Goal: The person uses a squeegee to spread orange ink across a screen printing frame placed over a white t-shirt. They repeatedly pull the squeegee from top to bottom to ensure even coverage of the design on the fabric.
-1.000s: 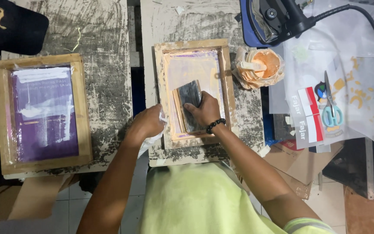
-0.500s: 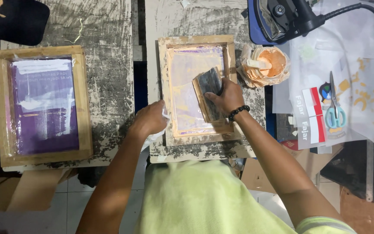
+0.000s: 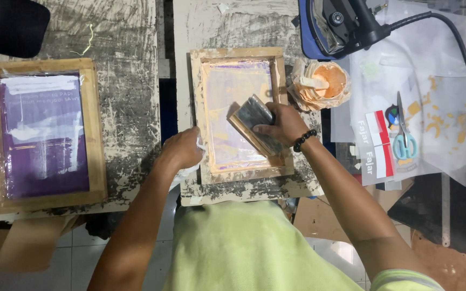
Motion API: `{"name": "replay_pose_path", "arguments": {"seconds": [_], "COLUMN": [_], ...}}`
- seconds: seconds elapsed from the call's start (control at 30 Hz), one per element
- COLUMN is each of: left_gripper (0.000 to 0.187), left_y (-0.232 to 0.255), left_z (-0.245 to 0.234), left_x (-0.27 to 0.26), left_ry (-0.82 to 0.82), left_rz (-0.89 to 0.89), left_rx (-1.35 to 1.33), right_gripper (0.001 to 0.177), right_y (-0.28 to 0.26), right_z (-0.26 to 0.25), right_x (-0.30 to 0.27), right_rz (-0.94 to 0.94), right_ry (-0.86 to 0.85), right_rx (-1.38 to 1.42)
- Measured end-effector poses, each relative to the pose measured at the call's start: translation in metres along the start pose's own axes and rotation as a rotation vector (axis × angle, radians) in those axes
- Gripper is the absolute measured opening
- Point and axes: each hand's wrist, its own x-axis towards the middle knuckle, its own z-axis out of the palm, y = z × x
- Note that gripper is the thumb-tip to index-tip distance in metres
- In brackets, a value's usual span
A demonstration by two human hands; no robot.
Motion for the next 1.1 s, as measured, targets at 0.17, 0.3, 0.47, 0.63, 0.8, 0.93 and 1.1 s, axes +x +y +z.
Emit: {"name": "replay_pose_path", "arguments": {"seconds": [0.17, 0.3, 0.47, 0.63, 0.8, 0.93, 1.1], "left_gripper": [0.026, 0.026, 0.025, 0.023, 0.021, 0.021, 0.024], "left_y": [0.003, -0.002, -0.009, -0.011, -0.008, -0.009, -0.003], "left_z": [-0.002, -0.001, 0.006, 0.005, 0.004, 0.001, -0.005], "left_x": [-0.002, 0.001, 0.009, 0.011, 0.009, 0.009, 0.006], "left_ry": [-0.003, -0.001, -0.013, -0.008, -0.021, -0.036, -0.039], "left_rz": [0.013, -0.003, 0.004, 0.021, 0.021, 0.021, 0.037], "left_rx": [-0.013, -0.028, 0.011, 0.002, -0.025, -0.025, 0.002], "right_gripper": [0.041, 0.038, 0.039, 0.031, 0.028, 0.03, 0.027], "right_y": [-0.006, -0.033, -0.022, -0.014, -0.007, -0.017, -0.007], "right_z": [0.002, -0.016, 0.003, 0.044, 0.073, 0.065, 0.038], "right_x": [0.009, 0.018, 0.05, 0.048, 0.041, 0.017, 0.053], "right_rz": [-0.052, -0.099, -0.161, -0.425, -0.538, -0.564, -0.454], "right_ry": [-0.1, -0.038, 0.13, 0.398, 0.555, 0.434, 0.289], "right_rx": [0.071, -0.004, -0.294, -0.531, -0.598, -0.631, -0.552]}}
